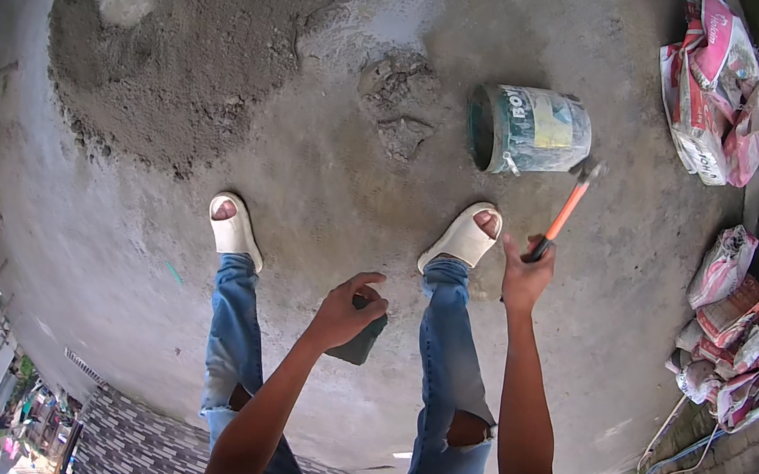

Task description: Mixing cement and sand with water using a shovel and bucket.

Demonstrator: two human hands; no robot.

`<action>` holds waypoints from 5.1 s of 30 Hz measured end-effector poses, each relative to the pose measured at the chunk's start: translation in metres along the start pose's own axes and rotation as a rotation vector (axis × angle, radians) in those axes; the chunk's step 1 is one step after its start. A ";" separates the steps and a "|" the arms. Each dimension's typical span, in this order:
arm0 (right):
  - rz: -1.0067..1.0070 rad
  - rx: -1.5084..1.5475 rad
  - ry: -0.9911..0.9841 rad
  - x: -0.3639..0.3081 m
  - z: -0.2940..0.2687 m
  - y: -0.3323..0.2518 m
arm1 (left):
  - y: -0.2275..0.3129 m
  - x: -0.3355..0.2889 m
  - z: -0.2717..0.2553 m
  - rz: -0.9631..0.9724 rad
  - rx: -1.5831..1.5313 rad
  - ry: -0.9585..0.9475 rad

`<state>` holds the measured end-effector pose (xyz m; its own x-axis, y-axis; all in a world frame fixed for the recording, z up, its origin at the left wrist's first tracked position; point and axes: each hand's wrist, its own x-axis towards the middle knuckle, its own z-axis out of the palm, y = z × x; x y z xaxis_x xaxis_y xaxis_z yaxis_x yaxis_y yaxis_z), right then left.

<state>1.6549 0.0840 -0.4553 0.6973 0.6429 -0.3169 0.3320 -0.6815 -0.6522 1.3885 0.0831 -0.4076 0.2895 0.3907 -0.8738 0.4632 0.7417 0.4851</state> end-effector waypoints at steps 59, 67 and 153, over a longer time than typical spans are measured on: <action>-0.024 -0.336 -0.416 0.110 -0.129 -0.008 | 0.133 0.185 0.175 0.418 0.364 0.404; -0.425 -0.586 -0.486 0.160 -0.115 -0.072 | 0.118 0.213 0.217 0.338 0.529 0.173; 0.715 0.139 -0.323 0.013 -0.136 0.073 | 0.336 0.135 -0.020 1.126 1.072 0.960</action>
<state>1.7745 -0.0042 -0.4134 0.4855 0.1506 -0.8612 -0.2233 -0.9310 -0.2888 1.5669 0.3958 -0.3634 0.4610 0.8281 0.3191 0.7973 -0.5443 0.2607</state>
